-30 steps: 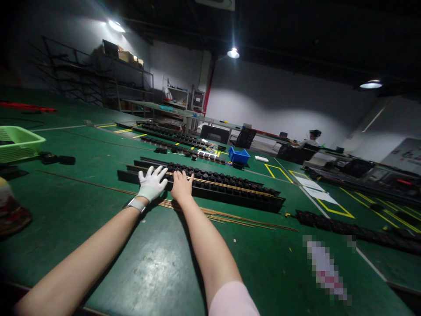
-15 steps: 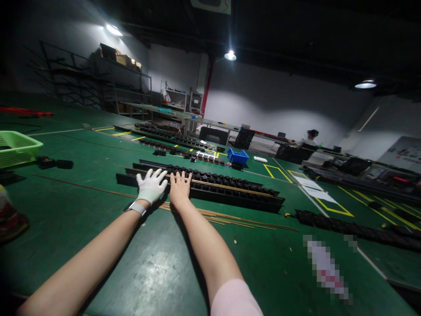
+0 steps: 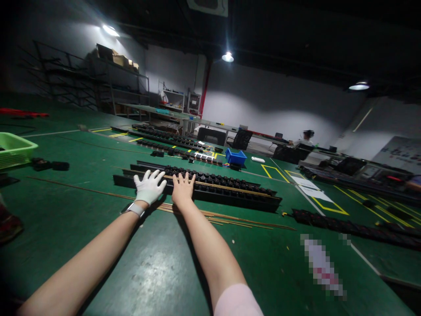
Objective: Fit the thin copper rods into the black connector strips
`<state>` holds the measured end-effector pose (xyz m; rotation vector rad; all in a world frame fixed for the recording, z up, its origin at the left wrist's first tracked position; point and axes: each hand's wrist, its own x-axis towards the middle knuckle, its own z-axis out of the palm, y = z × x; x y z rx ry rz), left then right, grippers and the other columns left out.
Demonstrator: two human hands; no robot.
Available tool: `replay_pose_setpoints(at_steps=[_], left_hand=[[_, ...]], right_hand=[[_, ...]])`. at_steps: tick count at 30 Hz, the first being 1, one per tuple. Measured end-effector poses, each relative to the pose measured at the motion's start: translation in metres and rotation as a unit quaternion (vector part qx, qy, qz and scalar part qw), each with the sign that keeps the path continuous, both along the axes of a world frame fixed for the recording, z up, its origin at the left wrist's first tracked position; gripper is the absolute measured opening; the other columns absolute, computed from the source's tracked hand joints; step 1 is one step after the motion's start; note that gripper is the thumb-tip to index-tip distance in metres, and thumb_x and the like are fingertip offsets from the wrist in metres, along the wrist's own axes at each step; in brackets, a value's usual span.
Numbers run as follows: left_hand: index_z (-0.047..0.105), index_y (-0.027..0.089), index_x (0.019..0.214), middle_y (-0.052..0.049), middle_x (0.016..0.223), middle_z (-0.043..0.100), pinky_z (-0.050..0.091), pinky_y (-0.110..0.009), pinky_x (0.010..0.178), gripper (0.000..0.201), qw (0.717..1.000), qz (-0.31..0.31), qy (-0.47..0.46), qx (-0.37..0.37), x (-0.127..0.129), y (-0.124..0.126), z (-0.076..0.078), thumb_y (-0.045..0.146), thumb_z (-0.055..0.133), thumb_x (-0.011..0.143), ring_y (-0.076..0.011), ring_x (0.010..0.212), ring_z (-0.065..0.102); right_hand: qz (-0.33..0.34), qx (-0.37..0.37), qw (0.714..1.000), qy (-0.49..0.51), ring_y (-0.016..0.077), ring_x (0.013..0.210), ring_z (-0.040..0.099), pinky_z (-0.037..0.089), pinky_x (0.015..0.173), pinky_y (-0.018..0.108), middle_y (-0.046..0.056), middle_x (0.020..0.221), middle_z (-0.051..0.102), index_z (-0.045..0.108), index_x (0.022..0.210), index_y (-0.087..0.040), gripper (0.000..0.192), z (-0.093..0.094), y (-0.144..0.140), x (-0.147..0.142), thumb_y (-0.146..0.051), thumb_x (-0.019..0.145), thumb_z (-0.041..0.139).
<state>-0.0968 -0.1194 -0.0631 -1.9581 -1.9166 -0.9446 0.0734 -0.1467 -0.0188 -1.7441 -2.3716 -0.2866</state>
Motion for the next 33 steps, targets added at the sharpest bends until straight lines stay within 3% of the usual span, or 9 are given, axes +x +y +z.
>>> replay_pose_setpoints(at_steps=[12,19,33], left_hand=[[0.061,0.033,0.157,-0.006,0.169,0.054,0.001,-0.076,0.129,0.059,1.000,-0.002,0.001,0.003,0.001,-0.002,0.001,0.051,0.041,0.104,-0.0405,0.160,0.034],[0.060,0.036,0.159,-0.006,0.171,0.052,0.002,-0.075,0.129,0.059,1.000,0.002,-0.003,-0.013,0.003,-0.005,0.004,0.050,0.041,0.105,-0.0402,0.162,0.031],[0.059,0.034,0.159,-0.007,0.171,0.052,0.005,-0.075,0.129,0.059,1.000,0.011,0.022,-0.007,0.003,-0.006,0.004,0.051,0.040,0.106,-0.0400,0.161,0.032]], right_hand=[[-0.008,0.003,1.000,0.018,0.0339,0.170,0.013,-0.009,0.132,0.070,0.004,0.181,0.032,0.034,0.174,-0.031,0.072,0.000,-0.004,0.014,-0.025,0.103,0.044],[-0.028,-0.002,0.999,0.021,0.0322,0.171,0.010,-0.007,0.133,0.069,0.005,0.183,0.025,0.029,0.176,-0.029,0.075,0.000,-0.008,0.019,-0.024,0.103,0.045],[-0.050,0.002,0.998,0.041,0.0343,0.171,0.007,-0.010,0.131,0.071,0.003,0.183,0.026,0.033,0.175,-0.030,0.075,-0.001,-0.014,0.042,-0.023,0.102,0.047]])
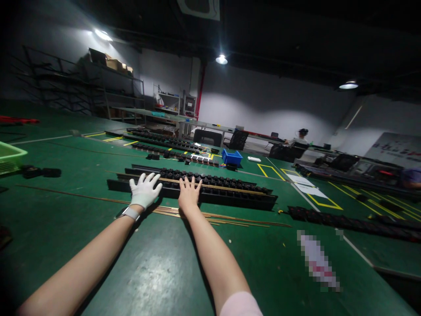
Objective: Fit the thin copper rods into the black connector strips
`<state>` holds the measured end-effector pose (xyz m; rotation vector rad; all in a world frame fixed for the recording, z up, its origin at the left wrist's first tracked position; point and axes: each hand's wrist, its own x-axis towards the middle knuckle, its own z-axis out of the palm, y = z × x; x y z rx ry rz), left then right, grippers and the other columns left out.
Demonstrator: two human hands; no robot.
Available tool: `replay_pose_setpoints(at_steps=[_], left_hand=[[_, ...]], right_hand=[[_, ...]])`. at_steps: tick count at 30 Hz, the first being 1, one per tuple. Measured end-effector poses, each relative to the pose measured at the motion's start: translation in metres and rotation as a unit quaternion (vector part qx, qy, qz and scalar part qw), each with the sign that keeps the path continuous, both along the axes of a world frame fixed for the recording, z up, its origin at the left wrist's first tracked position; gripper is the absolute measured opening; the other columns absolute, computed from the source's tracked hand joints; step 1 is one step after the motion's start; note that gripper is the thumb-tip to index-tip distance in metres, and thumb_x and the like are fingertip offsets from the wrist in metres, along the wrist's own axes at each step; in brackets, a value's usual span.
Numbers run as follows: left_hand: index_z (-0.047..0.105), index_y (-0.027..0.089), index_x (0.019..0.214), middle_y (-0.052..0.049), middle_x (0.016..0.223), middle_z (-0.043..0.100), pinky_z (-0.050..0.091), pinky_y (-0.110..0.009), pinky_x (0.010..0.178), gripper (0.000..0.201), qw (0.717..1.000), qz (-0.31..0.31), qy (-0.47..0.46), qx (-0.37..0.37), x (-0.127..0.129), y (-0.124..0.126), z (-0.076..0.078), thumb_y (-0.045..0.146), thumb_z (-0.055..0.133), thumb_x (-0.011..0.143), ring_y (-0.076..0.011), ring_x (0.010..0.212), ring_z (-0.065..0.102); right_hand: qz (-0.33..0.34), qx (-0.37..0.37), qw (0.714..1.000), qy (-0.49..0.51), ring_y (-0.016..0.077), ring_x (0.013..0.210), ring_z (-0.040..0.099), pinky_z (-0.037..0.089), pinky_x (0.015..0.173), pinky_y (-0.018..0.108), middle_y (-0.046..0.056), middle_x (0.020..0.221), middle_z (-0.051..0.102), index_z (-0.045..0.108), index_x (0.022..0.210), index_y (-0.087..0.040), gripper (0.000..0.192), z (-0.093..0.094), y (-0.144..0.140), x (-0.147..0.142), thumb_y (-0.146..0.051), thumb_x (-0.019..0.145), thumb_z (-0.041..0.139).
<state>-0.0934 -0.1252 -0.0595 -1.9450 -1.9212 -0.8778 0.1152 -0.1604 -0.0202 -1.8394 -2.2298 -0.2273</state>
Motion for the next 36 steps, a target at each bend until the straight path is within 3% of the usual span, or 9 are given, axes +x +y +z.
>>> replay_pose_setpoints(at_steps=[36], left_hand=[[0.059,0.037,0.159,-0.007,0.170,0.052,0.007,-0.076,0.128,0.059,1.000,-0.003,-0.017,-0.007,-0.001,0.006,0.000,0.050,0.039,0.104,-0.0410,0.160,0.033]], right_hand=[[-0.032,0.035,0.999,0.005,0.0303,0.171,0.008,-0.011,0.132,0.069,0.001,0.181,0.030,0.037,0.174,-0.028,0.083,-0.012,-0.012,0.073,-0.017,0.093,0.049]])
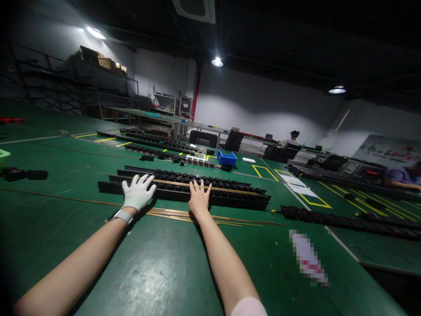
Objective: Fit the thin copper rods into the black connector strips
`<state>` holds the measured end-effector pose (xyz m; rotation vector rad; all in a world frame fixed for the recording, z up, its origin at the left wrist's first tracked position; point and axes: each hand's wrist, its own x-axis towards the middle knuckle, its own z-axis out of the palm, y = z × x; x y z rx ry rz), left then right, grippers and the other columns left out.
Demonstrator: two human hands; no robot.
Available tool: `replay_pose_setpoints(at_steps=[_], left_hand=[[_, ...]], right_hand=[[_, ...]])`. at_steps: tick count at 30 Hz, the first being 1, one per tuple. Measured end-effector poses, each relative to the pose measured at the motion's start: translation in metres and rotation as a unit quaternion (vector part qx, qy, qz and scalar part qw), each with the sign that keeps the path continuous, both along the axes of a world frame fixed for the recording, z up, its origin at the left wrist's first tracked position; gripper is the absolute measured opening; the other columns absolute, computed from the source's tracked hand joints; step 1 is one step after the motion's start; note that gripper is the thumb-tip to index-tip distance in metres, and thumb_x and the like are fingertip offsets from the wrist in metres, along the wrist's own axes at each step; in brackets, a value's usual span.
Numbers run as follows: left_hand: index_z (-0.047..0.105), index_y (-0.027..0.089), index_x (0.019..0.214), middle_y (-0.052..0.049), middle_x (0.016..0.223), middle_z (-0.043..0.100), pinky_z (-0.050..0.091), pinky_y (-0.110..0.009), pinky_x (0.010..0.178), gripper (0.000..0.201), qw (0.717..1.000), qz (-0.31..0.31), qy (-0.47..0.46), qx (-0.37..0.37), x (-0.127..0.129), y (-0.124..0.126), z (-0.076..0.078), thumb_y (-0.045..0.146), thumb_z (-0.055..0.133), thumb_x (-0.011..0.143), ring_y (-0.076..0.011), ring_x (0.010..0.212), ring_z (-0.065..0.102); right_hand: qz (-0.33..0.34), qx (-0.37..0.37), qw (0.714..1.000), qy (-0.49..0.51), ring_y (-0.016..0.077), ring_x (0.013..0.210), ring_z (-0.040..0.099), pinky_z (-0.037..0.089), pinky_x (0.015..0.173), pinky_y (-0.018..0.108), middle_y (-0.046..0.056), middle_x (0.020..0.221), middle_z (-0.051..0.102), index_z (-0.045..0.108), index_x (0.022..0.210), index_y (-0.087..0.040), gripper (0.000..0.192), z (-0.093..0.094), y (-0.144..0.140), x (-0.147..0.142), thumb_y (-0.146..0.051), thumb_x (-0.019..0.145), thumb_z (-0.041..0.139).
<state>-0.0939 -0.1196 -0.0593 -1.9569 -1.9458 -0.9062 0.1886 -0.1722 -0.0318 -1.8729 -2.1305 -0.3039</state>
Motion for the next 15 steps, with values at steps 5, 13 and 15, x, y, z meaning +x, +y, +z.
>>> replay_pose_setpoints(at_steps=[5,13,15], left_hand=[[0.059,0.035,0.159,-0.007,0.170,0.052,0.006,-0.076,0.128,0.060,1.000,0.001,0.002,0.003,-0.001,0.001,-0.001,0.050,0.038,0.105,-0.0404,0.161,0.032],[0.058,0.037,0.159,-0.008,0.169,0.054,0.006,-0.076,0.128,0.059,1.000,-0.006,-0.012,0.000,0.000,0.001,0.000,0.050,0.038,0.105,-0.0410,0.161,0.031],[0.058,0.036,0.160,-0.008,0.169,0.053,0.005,-0.077,0.128,0.060,1.000,-0.007,-0.010,-0.004,0.000,0.000,0.000,0.050,0.037,0.106,-0.0411,0.161,0.031]], right_hand=[[-0.043,0.028,0.999,0.007,0.0301,0.171,0.006,-0.013,0.132,0.067,-0.001,0.182,0.028,0.037,0.174,-0.031,0.082,-0.003,-0.007,0.021,-0.016,0.094,0.046],[-0.072,0.032,0.997,0.005,0.0295,0.170,0.013,-0.012,0.133,0.067,0.002,0.180,0.032,0.038,0.173,-0.030,0.085,-0.019,-0.012,0.074,-0.012,0.091,0.046],[-0.055,0.045,0.997,0.005,0.0290,0.170,0.016,-0.011,0.133,0.068,0.002,0.179,0.035,0.040,0.173,-0.029,0.085,-0.022,-0.011,0.077,-0.011,0.090,0.047]])
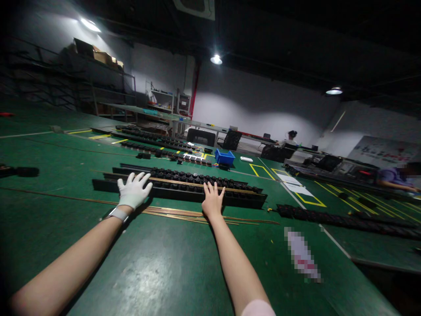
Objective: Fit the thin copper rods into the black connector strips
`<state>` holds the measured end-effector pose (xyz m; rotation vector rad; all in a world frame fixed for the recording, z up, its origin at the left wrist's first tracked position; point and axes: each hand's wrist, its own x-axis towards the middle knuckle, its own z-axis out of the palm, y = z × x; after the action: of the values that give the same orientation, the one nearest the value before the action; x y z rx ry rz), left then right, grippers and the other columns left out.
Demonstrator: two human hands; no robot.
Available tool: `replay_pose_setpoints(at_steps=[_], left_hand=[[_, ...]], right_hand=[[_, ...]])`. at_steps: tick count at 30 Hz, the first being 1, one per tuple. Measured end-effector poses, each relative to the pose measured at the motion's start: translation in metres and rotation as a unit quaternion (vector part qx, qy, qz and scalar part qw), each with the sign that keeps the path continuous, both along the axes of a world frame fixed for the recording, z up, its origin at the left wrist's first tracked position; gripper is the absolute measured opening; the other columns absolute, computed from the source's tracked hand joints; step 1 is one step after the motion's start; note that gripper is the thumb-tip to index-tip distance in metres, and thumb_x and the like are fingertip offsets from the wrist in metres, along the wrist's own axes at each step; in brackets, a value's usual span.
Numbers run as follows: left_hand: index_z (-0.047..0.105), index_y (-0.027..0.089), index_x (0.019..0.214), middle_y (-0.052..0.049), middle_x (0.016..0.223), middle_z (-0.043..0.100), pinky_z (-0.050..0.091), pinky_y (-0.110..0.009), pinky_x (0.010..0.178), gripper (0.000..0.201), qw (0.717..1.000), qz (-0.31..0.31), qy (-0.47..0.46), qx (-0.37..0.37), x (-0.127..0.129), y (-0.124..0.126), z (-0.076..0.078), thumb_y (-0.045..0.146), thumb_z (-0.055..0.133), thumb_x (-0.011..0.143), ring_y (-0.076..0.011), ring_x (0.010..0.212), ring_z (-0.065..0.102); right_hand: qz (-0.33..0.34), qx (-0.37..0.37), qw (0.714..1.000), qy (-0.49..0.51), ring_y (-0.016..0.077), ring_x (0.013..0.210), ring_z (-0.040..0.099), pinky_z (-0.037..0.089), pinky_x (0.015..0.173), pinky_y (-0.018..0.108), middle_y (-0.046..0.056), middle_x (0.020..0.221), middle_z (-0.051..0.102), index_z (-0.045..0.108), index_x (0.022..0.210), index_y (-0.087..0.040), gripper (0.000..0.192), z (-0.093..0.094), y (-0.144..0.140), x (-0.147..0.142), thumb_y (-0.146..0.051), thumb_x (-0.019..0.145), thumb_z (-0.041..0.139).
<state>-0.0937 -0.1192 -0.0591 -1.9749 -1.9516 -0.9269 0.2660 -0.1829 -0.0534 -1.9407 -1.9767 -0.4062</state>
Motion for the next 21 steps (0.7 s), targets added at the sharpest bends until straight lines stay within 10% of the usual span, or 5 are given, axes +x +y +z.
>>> replay_pose_setpoints(at_steps=[21], left_hand=[[0.053,0.033,0.163,-0.011,0.172,0.048,0.003,-0.083,0.125,0.064,0.999,-0.039,-0.028,-0.014,-0.006,0.011,-0.005,0.057,0.038,0.105,-0.0455,0.160,0.027]], right_hand=[[-0.037,0.014,0.999,0.024,0.0286,0.171,0.009,-0.006,0.134,0.069,0.000,0.182,0.029,0.035,0.174,-0.030,0.091,-0.005,0.003,0.024,-0.010,0.088,0.051]])
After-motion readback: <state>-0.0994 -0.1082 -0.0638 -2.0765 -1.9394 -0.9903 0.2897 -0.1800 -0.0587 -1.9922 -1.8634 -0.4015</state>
